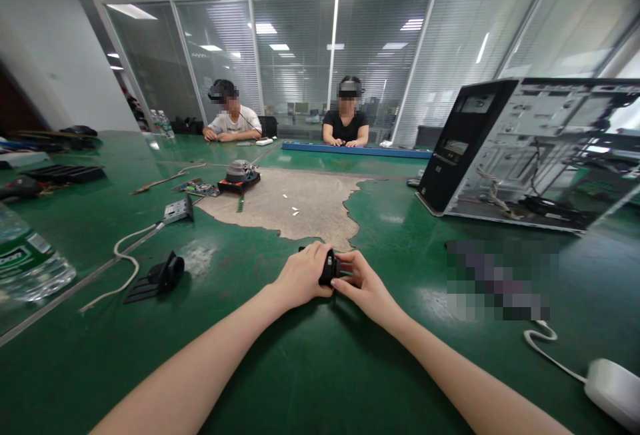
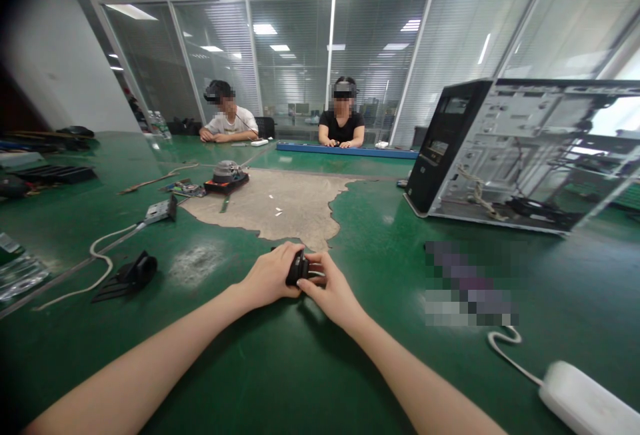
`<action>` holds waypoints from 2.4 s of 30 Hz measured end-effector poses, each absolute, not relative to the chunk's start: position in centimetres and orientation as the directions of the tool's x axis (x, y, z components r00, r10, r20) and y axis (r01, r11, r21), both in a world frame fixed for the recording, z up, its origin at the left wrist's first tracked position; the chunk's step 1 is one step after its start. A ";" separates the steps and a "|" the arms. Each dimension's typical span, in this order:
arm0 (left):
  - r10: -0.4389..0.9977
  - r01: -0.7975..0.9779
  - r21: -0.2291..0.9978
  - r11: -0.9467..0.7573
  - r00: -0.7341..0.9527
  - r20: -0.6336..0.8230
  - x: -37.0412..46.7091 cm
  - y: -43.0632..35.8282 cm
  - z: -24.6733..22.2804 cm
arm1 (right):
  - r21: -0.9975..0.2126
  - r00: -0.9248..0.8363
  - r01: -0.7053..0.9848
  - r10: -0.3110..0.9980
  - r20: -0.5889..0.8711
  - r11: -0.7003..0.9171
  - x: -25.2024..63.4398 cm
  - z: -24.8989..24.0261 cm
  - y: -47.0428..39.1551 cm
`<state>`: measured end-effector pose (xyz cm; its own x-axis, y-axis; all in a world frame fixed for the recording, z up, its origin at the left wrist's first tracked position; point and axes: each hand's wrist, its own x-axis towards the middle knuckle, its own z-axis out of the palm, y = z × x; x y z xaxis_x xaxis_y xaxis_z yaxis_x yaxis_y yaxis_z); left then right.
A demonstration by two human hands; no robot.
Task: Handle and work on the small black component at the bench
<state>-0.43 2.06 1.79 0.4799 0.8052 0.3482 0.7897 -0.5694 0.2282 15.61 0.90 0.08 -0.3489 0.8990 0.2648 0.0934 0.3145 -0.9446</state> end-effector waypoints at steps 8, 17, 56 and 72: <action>0.804 0.786 0.235 -0.572 0.482 0.348 -0.3 2.1 1.9 | -0.963 -0.213 0.089 0.950 0.230 0.253 15.8 0.4 1.1; 0.823 0.806 0.240 -0.541 0.450 0.347 0.0 1.8 1.7 | -0.968 -0.256 0.108 0.947 0.193 0.227 15.6 0.0 1.6; 0.810 0.761 0.308 -0.571 0.462 0.361 -0.1 2.1 1.0 | -0.941 -0.289 0.179 0.929 0.229 0.288 15.7 -0.2 1.7; 0.784 0.737 0.294 -0.609 0.501 0.367 -0.3 2.1 1.1 | -0.960 -0.323 0.039 0.912 0.252 0.279 15.7 0.3 1.2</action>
